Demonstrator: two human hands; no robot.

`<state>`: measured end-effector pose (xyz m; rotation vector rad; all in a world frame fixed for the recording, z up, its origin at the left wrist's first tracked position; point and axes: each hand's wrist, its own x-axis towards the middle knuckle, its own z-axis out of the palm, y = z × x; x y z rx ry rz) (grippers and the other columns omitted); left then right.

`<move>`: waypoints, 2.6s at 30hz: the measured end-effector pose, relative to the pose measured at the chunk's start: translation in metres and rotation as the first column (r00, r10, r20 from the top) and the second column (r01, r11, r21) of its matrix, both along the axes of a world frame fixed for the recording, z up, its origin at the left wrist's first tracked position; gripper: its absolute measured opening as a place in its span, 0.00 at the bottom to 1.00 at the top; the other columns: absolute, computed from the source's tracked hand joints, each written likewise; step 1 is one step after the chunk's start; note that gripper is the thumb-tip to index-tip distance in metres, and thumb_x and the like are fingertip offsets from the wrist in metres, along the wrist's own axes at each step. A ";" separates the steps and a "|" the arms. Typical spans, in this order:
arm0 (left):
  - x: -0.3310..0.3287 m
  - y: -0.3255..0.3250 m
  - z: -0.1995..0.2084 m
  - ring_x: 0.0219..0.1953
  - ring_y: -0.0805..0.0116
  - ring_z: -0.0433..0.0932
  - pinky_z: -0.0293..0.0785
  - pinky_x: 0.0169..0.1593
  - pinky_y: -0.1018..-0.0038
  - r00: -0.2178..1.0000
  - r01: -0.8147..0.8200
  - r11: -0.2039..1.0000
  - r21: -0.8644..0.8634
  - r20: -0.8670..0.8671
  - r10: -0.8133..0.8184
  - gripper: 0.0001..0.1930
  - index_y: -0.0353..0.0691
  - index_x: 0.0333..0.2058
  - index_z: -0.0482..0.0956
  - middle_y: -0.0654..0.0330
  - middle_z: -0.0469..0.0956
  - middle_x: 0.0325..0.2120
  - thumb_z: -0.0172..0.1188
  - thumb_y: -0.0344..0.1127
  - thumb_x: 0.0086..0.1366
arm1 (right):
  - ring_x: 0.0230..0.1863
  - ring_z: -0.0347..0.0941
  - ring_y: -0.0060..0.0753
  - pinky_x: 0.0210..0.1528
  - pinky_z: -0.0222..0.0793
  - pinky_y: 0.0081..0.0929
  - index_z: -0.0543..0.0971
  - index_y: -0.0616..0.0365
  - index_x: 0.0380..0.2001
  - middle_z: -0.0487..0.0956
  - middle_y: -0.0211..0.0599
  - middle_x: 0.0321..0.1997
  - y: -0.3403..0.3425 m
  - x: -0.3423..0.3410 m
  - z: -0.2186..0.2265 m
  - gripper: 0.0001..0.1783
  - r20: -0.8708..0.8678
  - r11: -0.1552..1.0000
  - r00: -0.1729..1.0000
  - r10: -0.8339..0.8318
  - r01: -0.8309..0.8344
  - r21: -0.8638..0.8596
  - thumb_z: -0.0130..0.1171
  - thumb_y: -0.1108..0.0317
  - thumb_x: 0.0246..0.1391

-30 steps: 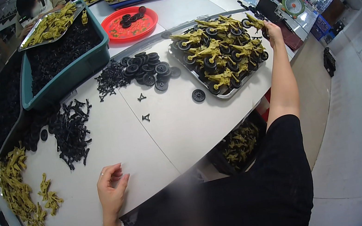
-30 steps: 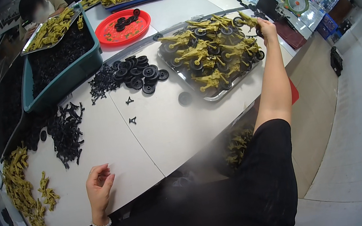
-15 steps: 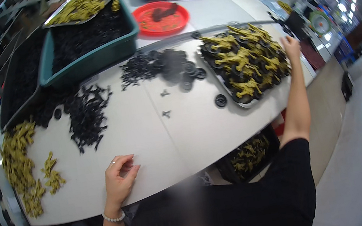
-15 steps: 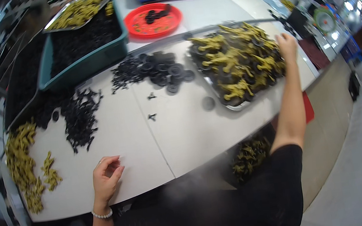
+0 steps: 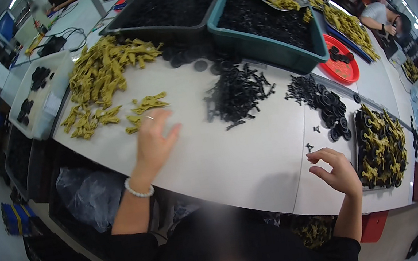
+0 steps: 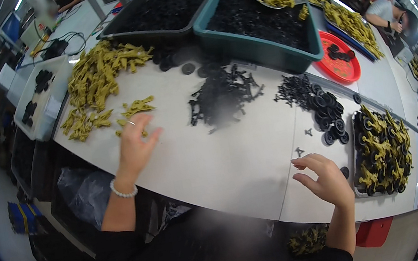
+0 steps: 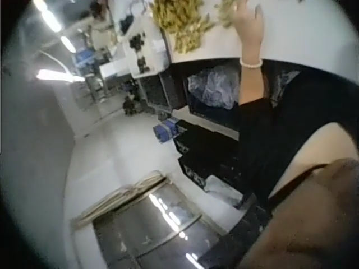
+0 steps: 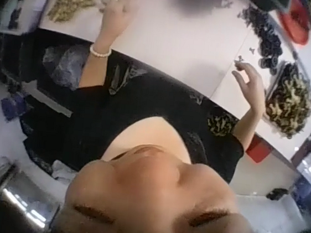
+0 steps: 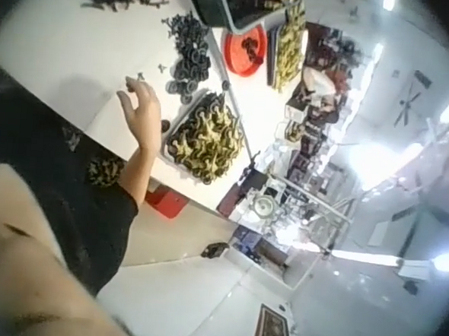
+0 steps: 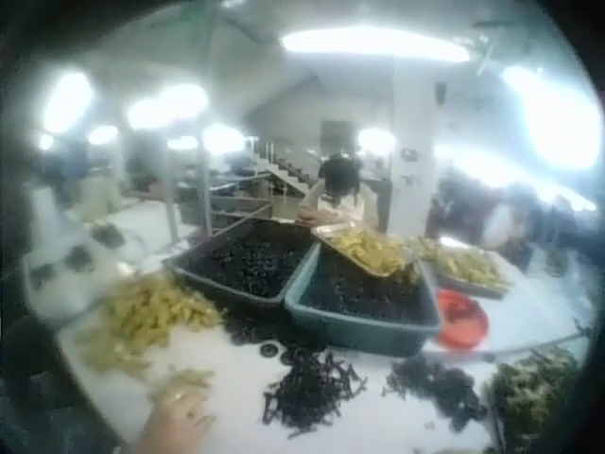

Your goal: The person assembles toy motorcycles by attaching wheels and black plastic parts into motorcycle frame halves, pressing the frame pieces together, and placing the assembled motorcycles onto a metal tray.

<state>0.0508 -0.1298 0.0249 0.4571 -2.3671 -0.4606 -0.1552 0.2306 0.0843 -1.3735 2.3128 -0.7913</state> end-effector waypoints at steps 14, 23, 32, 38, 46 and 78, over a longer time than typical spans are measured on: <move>0.015 -0.043 -0.001 0.47 0.56 0.71 0.70 0.49 0.65 0.874 -0.062 0.998 0.003 0.484 0.053 0.25 0.35 0.44 0.75 0.53 0.74 0.43 0.69 0.37 0.47 | 0.38 0.78 0.38 0.42 0.72 0.27 0.80 0.62 0.40 0.81 0.41 0.35 -0.050 0.044 -0.033 0.13 0.090 0.998 0.996 0.001 0.005 -0.060 0.64 0.73 0.49; -0.012 0.050 0.006 0.40 0.79 0.71 0.68 0.40 0.80 0.847 0.434 0.505 0.745 -0.148 -0.510 0.25 0.39 0.49 0.75 0.66 0.73 0.38 0.69 0.34 0.51 | 0.36 0.75 0.31 0.41 0.71 0.25 0.77 0.60 0.47 0.79 0.36 0.37 -0.091 0.072 -0.051 0.21 0.264 0.888 0.964 -0.040 0.156 -0.433 0.63 0.77 0.47; -0.049 0.119 -0.003 0.33 0.78 0.76 0.72 0.35 0.80 0.760 0.302 -0.030 0.953 -0.259 -0.596 0.17 0.35 0.50 0.74 0.61 0.78 0.37 0.59 0.36 0.65 | 0.30 0.75 0.29 0.32 0.70 0.23 0.79 0.61 0.35 0.76 0.35 0.32 -0.078 0.067 -0.049 0.14 0.085 0.872 0.996 -0.001 0.042 -0.488 0.65 0.81 0.41; -0.063 0.139 -0.015 0.23 0.66 0.77 0.71 0.27 0.75 0.779 0.557 0.587 0.588 -0.125 -0.614 0.12 0.32 0.41 0.78 0.51 0.78 0.28 0.54 0.35 0.67 | 0.26 0.74 0.27 0.30 0.70 0.21 0.77 0.63 0.29 0.77 0.36 0.26 -0.066 0.067 -0.072 0.09 0.151 0.829 0.972 -0.181 0.234 -0.509 0.65 0.80 0.42; -0.075 0.135 -0.032 0.21 0.71 0.74 0.68 0.25 0.78 0.789 0.464 0.405 0.788 -0.160 -0.593 0.10 0.33 0.36 0.77 0.59 0.78 0.24 0.51 0.34 0.69 | 0.21 0.73 0.21 0.25 0.69 0.20 0.77 0.66 0.30 0.77 0.35 0.20 -0.069 0.065 -0.067 0.08 0.416 0.841 0.880 -0.232 0.396 -0.369 0.64 0.72 0.51; -0.040 0.168 -0.019 0.39 0.59 0.69 0.67 0.41 0.66 0.760 0.537 0.836 0.109 0.368 -0.536 0.26 0.31 0.44 0.75 0.54 0.70 0.37 0.67 0.39 0.49 | 0.34 0.74 0.31 0.37 0.71 0.25 0.78 0.63 0.34 0.77 0.36 0.34 -0.005 -0.021 -0.087 0.10 -0.170 0.882 0.866 -0.469 0.453 -0.129 0.64 0.70 0.49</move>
